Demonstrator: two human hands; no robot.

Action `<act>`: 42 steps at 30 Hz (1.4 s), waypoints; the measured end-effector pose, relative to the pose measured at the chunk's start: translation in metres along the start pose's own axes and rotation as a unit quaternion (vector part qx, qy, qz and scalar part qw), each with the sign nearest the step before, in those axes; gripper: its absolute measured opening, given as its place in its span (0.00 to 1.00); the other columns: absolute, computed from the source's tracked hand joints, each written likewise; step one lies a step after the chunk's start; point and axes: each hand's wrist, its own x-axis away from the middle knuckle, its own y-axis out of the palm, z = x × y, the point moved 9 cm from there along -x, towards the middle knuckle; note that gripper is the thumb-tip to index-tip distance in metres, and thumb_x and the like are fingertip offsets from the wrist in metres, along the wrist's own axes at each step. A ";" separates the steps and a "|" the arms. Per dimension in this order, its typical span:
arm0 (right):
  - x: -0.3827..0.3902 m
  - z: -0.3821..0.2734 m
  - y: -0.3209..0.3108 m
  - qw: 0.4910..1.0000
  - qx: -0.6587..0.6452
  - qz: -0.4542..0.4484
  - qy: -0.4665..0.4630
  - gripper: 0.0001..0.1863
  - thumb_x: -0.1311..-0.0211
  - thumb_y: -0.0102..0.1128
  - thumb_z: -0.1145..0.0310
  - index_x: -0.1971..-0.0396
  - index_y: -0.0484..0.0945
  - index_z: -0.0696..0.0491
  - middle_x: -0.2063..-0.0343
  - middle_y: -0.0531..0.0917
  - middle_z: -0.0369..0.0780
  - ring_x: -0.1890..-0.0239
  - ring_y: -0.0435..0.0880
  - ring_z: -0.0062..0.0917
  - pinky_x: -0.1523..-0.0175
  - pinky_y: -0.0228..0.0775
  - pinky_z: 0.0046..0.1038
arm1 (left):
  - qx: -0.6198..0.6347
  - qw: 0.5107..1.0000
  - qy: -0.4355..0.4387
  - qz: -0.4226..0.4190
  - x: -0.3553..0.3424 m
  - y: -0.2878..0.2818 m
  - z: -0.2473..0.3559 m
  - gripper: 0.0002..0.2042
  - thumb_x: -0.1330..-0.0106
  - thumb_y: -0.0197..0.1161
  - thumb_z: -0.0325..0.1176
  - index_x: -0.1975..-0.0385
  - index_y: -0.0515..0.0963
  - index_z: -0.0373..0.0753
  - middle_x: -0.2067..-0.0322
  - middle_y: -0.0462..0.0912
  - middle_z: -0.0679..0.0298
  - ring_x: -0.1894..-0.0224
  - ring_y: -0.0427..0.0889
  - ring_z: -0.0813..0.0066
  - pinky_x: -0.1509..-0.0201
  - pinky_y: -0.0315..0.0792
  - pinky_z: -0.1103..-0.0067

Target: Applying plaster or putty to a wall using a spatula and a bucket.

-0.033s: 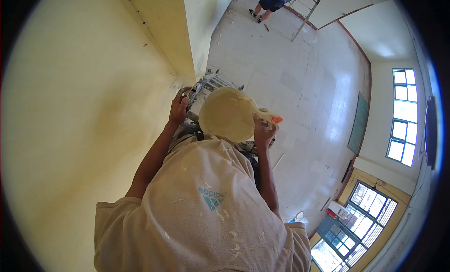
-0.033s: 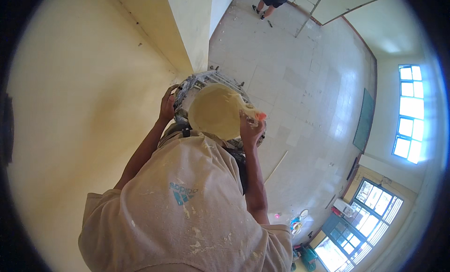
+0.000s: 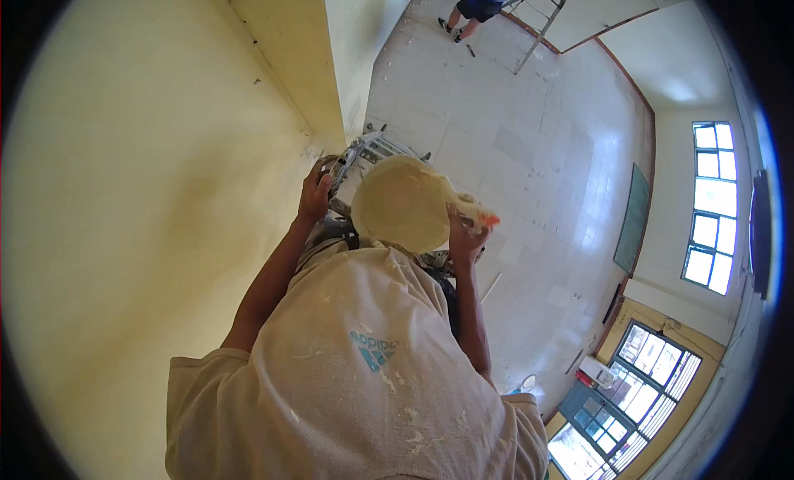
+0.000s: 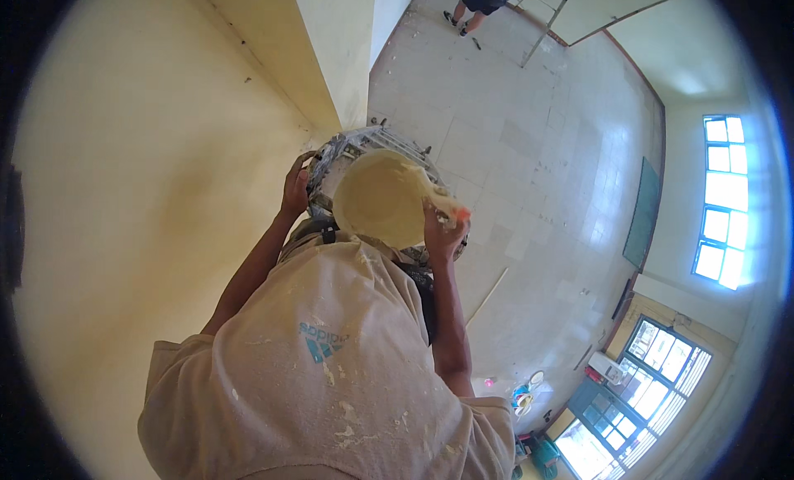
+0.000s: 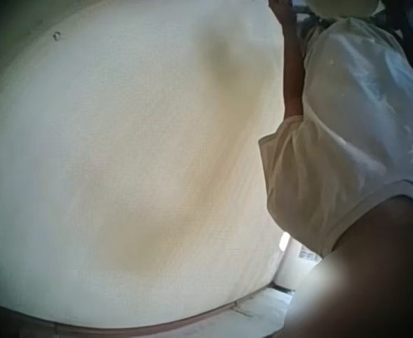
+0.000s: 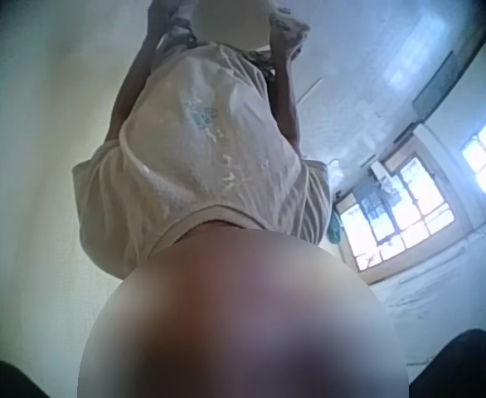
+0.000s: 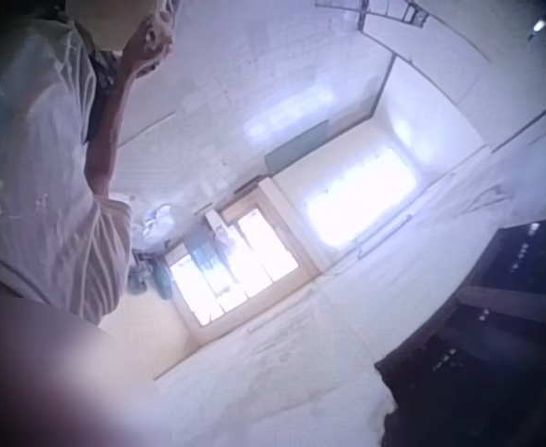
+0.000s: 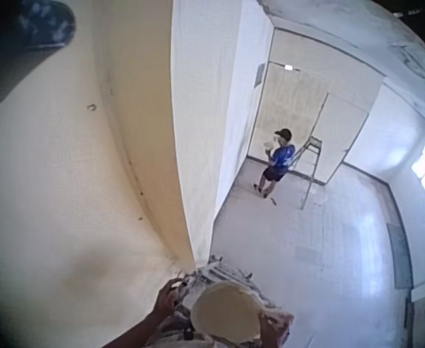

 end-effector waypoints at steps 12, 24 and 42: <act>0.038 -0.129 0.023 0.881 0.178 -0.123 -0.421 0.11 0.64 0.52 0.69 0.76 0.77 0.53 0.71 0.78 0.40 0.64 0.77 0.32 0.60 0.69 0.30 | 0.034 0.999 0.037 0.014 0.001 0.000 -0.013 0.28 0.45 0.42 0.55 0.57 0.66 0.36 0.87 0.61 0.71 0.83 0.56 0.84 0.80 0.52 0.84; 0.040 -0.150 0.034 0.855 0.167 -0.158 -0.466 0.11 0.64 0.51 0.68 0.75 0.77 0.49 0.66 0.77 0.39 0.61 0.76 0.32 0.61 0.70 0.29 | -0.167 0.984 0.067 -0.007 0.008 -0.010 -0.045 0.26 0.45 0.41 0.53 0.55 0.64 0.37 0.79 0.70 0.60 0.76 0.68 0.70 0.71 0.62 0.76; 0.034 -0.188 0.074 0.795 0.177 -0.313 -0.488 0.09 0.68 0.59 0.69 0.79 0.74 0.51 0.59 0.72 0.42 0.55 0.70 0.35 0.55 0.65 0.32 | 0.027 0.937 -0.202 -0.283 0.070 0.080 0.217 0.15 0.39 0.45 0.44 0.75 0.68 0.36 0.83 0.68 0.68 0.79 0.68 0.82 0.73 0.63 0.84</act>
